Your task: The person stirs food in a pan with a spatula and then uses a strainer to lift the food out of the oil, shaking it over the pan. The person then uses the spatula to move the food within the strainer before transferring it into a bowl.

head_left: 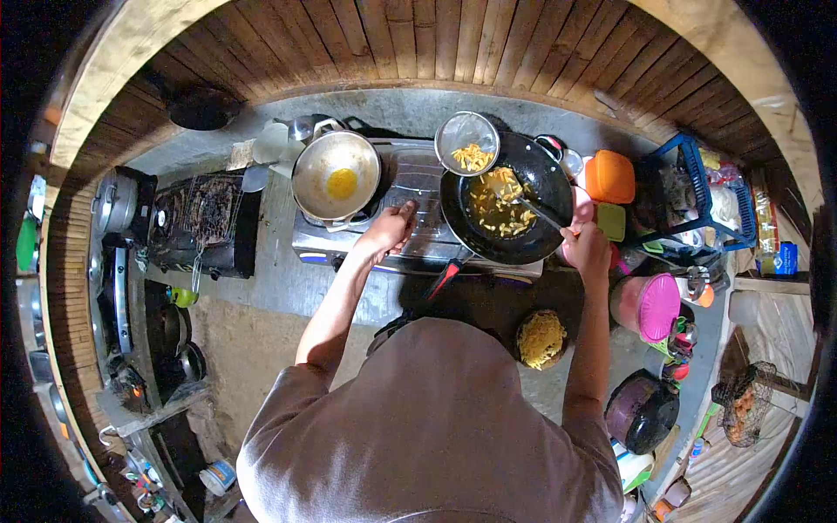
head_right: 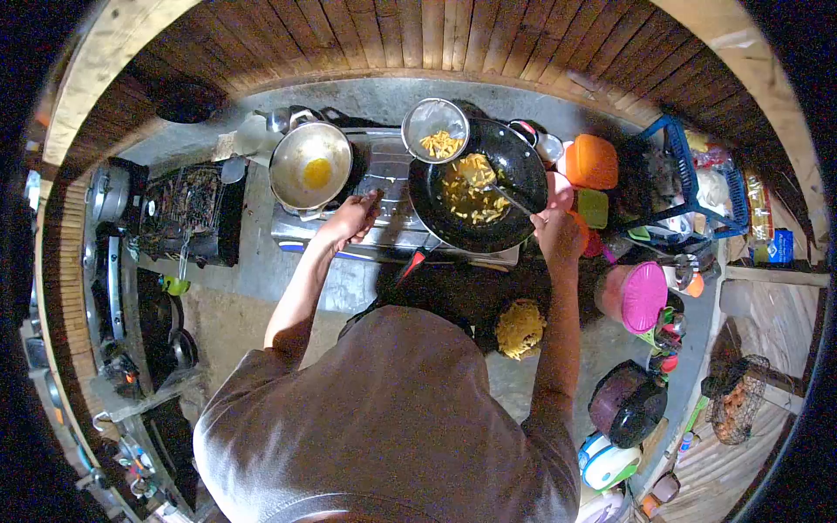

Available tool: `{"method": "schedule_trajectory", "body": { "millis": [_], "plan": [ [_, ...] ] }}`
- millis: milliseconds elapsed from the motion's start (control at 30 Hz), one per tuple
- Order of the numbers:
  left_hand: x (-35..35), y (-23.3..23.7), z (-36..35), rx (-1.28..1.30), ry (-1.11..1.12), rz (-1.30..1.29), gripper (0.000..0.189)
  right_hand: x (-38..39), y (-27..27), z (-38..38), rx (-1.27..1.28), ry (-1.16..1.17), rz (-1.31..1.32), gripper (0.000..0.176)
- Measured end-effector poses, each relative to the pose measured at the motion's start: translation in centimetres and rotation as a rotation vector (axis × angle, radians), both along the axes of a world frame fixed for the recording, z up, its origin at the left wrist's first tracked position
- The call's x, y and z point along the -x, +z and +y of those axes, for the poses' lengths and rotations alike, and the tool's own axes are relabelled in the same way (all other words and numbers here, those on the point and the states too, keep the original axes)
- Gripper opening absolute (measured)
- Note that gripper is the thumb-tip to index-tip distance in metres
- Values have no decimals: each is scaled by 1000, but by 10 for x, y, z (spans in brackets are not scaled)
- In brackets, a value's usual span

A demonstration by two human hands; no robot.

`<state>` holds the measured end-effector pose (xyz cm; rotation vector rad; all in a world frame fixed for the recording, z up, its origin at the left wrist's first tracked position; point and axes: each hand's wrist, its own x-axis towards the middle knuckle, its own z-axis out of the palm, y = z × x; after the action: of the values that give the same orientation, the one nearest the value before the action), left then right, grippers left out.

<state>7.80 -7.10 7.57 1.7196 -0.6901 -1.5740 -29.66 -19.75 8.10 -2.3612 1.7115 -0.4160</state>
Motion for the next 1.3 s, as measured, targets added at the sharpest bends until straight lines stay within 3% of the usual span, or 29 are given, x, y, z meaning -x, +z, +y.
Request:
{"method": "schedule_trajectory", "body": {
  "millis": [33,100,133,233,300,367,433,500,600,733,933,1167,1300],
  "plan": [
    [2,0,1,-12,19,-35,52,6,0,0,12,0,2,27],
    [6,1,2,-7,38,-14,52,18,6,2,370,140,82,28],
    [9,0,3,17,10,-32,51,20,17,4,171,15,42,24],
    [20,3,6,30,-46,-77,48,22,49,11,281,14,263,24],
    [29,-13,8,20,-47,180,46,16,74,23,326,12,290,22],
    [39,-17,10,36,-59,217,44,3,85,36,372,9,317,20],
    [43,-28,12,-84,-116,434,39,-13,82,51,526,-13,440,18],
    [48,-34,15,-70,-152,461,37,-24,77,68,442,-28,376,16],
    [50,-34,18,-78,-177,551,34,-29,53,80,601,-103,392,15],
    [48,-36,22,-90,-185,538,34,-23,54,97,671,-81,337,23],
    [58,-7,33,-36,-220,282,36,-28,27,107,683,-127,126,22],
    [55,-13,27,20,-193,296,38,-12,-3,124,620,-38,42,22],
    [52,-15,28,-3,-183,305,36,-4,14,118,685,-160,91,18]
  ]
}}
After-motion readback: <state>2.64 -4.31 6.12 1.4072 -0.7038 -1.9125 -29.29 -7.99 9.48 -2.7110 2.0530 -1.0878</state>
